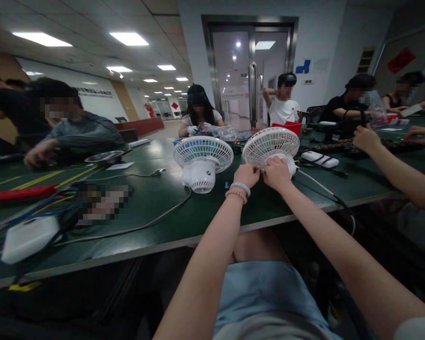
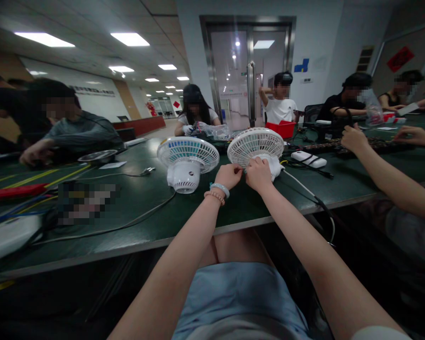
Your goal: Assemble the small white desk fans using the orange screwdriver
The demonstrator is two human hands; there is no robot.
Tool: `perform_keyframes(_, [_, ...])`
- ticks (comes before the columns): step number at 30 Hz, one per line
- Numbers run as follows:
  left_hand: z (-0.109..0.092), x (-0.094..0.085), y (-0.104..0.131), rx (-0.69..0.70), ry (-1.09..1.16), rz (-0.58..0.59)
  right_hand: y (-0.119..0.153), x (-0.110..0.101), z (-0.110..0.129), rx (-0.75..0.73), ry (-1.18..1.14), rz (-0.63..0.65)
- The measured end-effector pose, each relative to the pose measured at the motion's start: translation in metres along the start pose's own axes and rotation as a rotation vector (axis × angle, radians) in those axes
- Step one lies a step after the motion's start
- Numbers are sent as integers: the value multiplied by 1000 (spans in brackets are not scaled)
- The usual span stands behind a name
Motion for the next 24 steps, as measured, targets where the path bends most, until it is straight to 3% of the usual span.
perform_keyframes(4, [10,-7,12,-276,-334,53,0,1,0,1,6,-1])
perform_keyframes(7, [20,-8,18,-420,-399,173,0,2,0,5,6,-1])
perform_keyframes(17, [30,-11,24,-378,-331,293,2,1,3,9,1,-1])
perform_keyframes(24, [34,-9,26,-253,-319,227,2,0,3,15,-4,19])
Point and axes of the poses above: each hand's wrist, its own y-axis away from the middle knuckle, its own x-axis out of the palm, z = x × y, the point moved 2 cm from there along -y, towards the middle knuckle, and after that the axes turned 14 degrees about x, right-handed, at the moved point
